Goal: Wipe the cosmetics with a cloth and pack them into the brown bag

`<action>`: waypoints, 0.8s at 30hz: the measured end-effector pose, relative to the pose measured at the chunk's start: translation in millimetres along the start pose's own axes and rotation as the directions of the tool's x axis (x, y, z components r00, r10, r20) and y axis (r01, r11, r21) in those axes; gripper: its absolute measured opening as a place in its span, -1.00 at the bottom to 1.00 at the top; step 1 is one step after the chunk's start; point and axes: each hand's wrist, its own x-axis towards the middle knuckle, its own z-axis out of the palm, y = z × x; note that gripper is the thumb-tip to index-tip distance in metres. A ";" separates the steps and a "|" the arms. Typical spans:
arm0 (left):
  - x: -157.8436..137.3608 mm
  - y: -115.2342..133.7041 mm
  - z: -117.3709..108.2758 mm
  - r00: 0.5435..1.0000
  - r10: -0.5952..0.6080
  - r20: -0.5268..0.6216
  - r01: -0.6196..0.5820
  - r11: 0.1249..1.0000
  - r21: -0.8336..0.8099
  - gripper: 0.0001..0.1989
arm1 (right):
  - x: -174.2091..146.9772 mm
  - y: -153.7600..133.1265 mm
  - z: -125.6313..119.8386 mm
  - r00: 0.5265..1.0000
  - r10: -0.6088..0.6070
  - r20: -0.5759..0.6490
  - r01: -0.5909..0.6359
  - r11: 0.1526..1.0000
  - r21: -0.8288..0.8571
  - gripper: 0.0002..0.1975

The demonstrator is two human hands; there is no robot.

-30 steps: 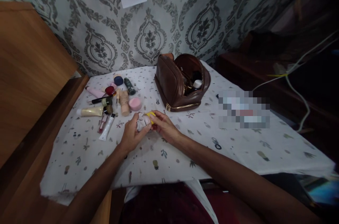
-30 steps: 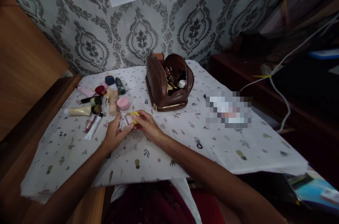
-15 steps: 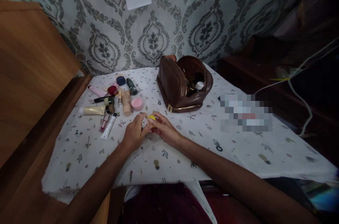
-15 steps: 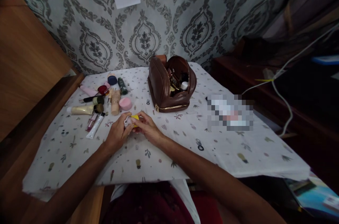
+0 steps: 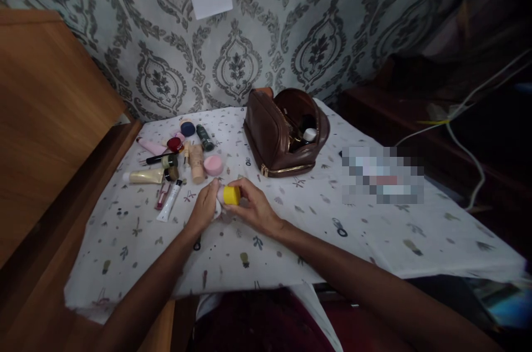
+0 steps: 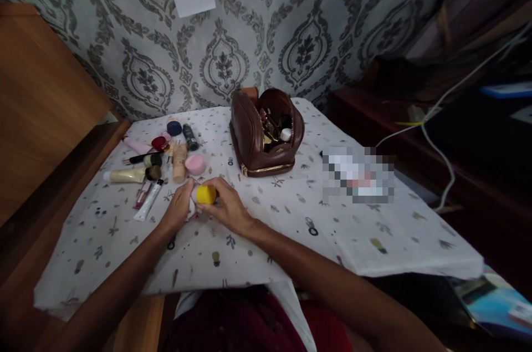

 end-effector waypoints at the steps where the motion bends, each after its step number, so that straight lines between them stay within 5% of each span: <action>1: 0.1 0.0 -0.4 0.999 -0.032 0.005 0.032 0.999 -0.031 -0.45 | -0.8 0.0 -0.6 0.999 -0.047 0.001 0.047 0.998 -0.048 -0.65; 9: 1.6 -6.5 0.1 0.974 -0.218 0.061 0.227 0.948 -0.223 -0.51 | -3.0 3.7 -0.2 0.981 -0.180 0.071 0.183 0.982 -0.035 -0.63; 14: 2.5 -4.1 -3.3 0.999 0.003 -0.041 -0.007 0.995 -0.104 -0.62 | -2.7 1.5 0.1 0.997 -0.054 0.049 0.057 0.997 -0.043 -0.62; 17: -1.2 -0.1 -5.6 0.990 0.141 0.011 -0.142 0.988 0.058 -0.64 | -2.5 -1.2 1.2 0.998 0.059 0.008 -0.059 0.998 -0.020 -0.62; 21: -9.3 1.5 -3.8 0.936 0.337 0.099 -0.351 0.877 0.327 -0.62 | 2.6 -2.5 2.0 0.954 0.292 -0.069 -0.278 0.948 0.157 -0.60; 24: -13.0 -2.1 0.7 0.910 0.392 0.136 -0.404 0.767 0.498 -0.57 | 8.4 -2.7 0.8 0.897 0.438 -0.056 -0.374 0.820 0.434 -0.58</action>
